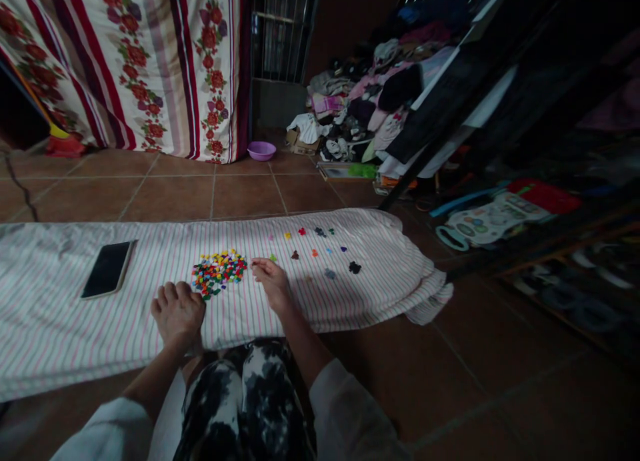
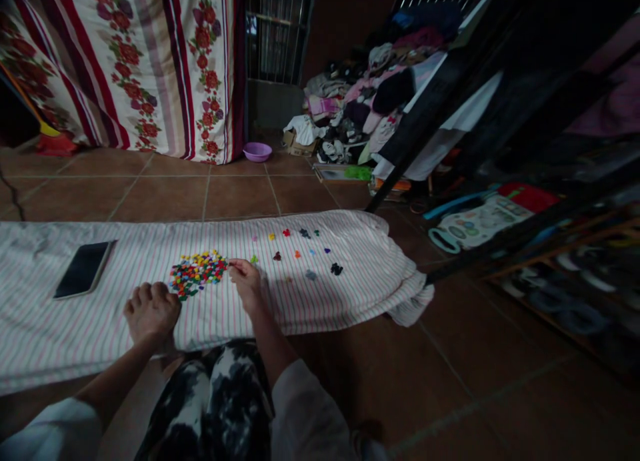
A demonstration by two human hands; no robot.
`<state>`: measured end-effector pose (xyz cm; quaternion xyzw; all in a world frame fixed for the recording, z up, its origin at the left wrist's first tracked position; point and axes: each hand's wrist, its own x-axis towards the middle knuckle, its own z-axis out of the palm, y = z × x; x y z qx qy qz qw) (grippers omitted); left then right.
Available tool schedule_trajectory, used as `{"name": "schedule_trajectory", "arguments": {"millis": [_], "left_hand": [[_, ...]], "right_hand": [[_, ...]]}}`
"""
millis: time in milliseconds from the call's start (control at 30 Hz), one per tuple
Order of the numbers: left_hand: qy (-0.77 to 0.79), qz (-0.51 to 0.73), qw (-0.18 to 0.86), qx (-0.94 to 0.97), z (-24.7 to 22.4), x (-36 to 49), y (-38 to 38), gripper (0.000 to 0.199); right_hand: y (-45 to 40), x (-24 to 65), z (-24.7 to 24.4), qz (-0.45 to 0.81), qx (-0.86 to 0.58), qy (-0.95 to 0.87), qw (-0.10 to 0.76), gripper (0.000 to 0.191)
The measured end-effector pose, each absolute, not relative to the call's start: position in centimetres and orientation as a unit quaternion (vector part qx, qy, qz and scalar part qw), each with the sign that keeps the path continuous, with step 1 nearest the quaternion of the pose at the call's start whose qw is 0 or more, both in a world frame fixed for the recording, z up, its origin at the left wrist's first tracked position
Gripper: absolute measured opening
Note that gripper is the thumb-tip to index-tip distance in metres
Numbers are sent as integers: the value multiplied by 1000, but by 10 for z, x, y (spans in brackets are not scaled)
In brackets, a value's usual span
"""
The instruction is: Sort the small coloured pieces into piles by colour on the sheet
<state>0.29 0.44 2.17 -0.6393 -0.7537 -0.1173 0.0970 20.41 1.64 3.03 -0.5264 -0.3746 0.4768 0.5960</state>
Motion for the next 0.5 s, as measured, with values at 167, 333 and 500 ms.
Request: {"name": "schedule_trajectory", "arguments": {"millis": [167, 333, 500], "left_hand": [[-750, -116, 104, -643, 21, 3, 4, 33], [-752, -116, 102, -641, 20, 2, 4, 33], [-754, -121, 94, -638, 20, 3, 4, 34]], "right_hand": [[14, 234, 38, 489, -516, -273, 648, 33], [16, 252, 37, 483, -522, -247, 658, 36], [17, 278, 30, 429, -581, -261, 641, 36]]}}
